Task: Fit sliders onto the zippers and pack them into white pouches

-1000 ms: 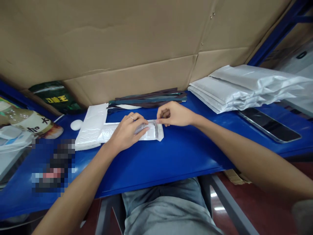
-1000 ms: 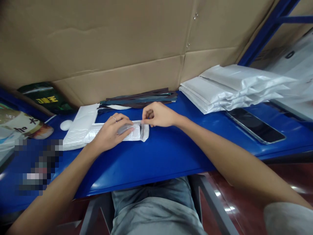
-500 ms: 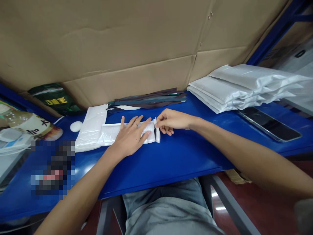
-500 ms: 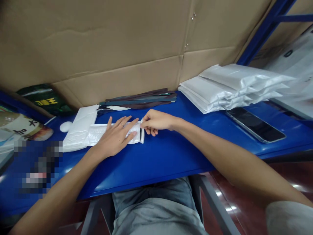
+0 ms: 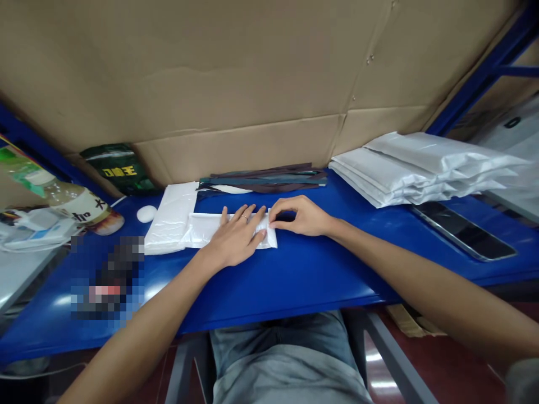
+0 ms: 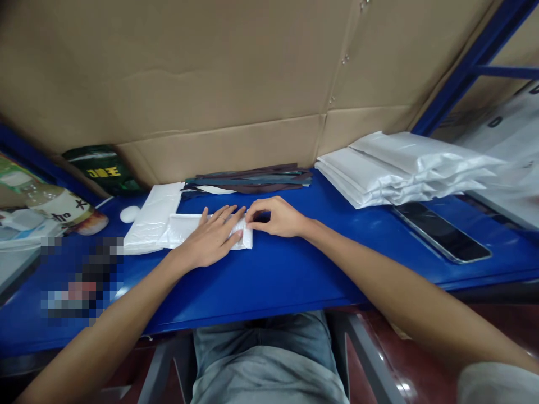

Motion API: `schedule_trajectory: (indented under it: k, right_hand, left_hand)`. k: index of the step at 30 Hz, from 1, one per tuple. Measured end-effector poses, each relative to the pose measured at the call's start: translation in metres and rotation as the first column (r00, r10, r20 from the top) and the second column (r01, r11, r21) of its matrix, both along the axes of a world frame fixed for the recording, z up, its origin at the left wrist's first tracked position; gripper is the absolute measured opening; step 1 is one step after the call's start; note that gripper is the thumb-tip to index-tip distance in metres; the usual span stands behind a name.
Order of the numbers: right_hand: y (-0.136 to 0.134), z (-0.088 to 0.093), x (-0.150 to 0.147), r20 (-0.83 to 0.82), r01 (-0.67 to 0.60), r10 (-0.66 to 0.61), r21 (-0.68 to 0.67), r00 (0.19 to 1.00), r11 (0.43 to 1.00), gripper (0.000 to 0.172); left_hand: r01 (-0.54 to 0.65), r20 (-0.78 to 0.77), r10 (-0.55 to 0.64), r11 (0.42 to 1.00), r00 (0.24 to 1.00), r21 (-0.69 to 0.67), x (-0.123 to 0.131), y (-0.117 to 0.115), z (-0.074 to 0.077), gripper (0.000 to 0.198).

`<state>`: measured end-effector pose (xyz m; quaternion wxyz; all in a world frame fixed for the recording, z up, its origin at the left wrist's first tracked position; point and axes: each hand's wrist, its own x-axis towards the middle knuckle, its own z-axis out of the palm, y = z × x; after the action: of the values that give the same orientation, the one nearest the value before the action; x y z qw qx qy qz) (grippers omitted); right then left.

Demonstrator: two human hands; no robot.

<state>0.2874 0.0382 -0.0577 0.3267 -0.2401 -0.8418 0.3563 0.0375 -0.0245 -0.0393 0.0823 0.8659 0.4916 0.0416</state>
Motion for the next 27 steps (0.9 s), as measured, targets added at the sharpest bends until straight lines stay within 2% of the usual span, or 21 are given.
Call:
schedule_trajectory:
  k: [4, 5, 7, 10, 12, 15, 17, 20, 22, 24, 27]
  right_hand:
    - [-0.003, -0.003, -0.006, 0.062, -0.045, 0.032, 0.217, 0.998, 0.975, 0.016]
    - [-0.003, -0.004, -0.006, 0.082, -0.059, 0.04, 0.253, 0.996, 0.966, 0.017]
    - [-0.001, -0.006, -0.005, 0.118, -0.087, 0.051, 0.317, 0.992, 0.944, 0.017]
    - [0.004, -0.005, 0.001, 0.174, -0.148, 0.088, 0.372, 0.981, 0.916, 0.023]
    - [0.006, -0.003, 0.006, 0.225, -0.192, 0.109, 0.39, 0.968, 0.9, 0.035]
    - [0.007, 0.001, 0.01, 0.285, -0.227, 0.109, 0.422, 0.952, 0.878, 0.045]
    - [0.006, 0.002, 0.01, 0.299, -0.234, 0.105, 0.44, 0.949, 0.867, 0.043]
    - [0.004, 0.004, 0.007, 0.285, -0.231, 0.108, 0.444, 0.952, 0.866, 0.037]
    - [0.003, 0.004, 0.007, 0.257, -0.209, 0.1, 0.443, 0.961, 0.872, 0.037]
    - [0.004, 0.003, 0.007, 0.234, -0.19, 0.092, 0.44, 0.968, 0.878, 0.038]
    - [0.007, 0.0, 0.01, 0.216, -0.175, 0.082, 0.456, 0.973, 0.872, 0.034]
  left_hand:
    - [0.057, -0.044, -0.059, 0.996, 0.997, -0.063, -0.019, -0.005, 0.02, 0.084]
    - [0.028, -0.085, -0.032, 0.998, 0.996, -0.048, -0.026, -0.01, 0.026, 0.087]
    - [-0.1, -0.18, 0.107, 0.994, 0.978, 0.05, -0.041, -0.022, 0.032, 0.09]
    - [-0.281, -0.248, 0.319, 0.943, 0.915, 0.177, -0.058, -0.043, 0.025, 0.093]
    - [-0.315, -0.247, 0.345, 0.937, 0.906, 0.151, -0.064, -0.053, 0.013, 0.097]
    - [-0.297, -0.217, 0.325, 0.943, 0.921, 0.151, -0.064, -0.058, -0.001, 0.103]
    - [-0.225, -0.207, 0.273, 0.947, 0.939, 0.23, -0.057, -0.055, -0.002, 0.1]
    - [0.05, -0.25, 0.051, 0.923, 0.967, 0.381, -0.038, -0.047, 0.009, 0.071]
    - [0.26, -0.328, -0.11, 0.85, 0.938, 0.458, -0.022, -0.041, 0.017, 0.05]
    - [0.413, -0.413, -0.209, 0.761, 0.886, 0.501, -0.007, -0.034, 0.019, 0.042]
    - [0.514, -0.481, -0.251, 0.652, 0.84, 0.557, 0.006, -0.023, 0.019, 0.034]
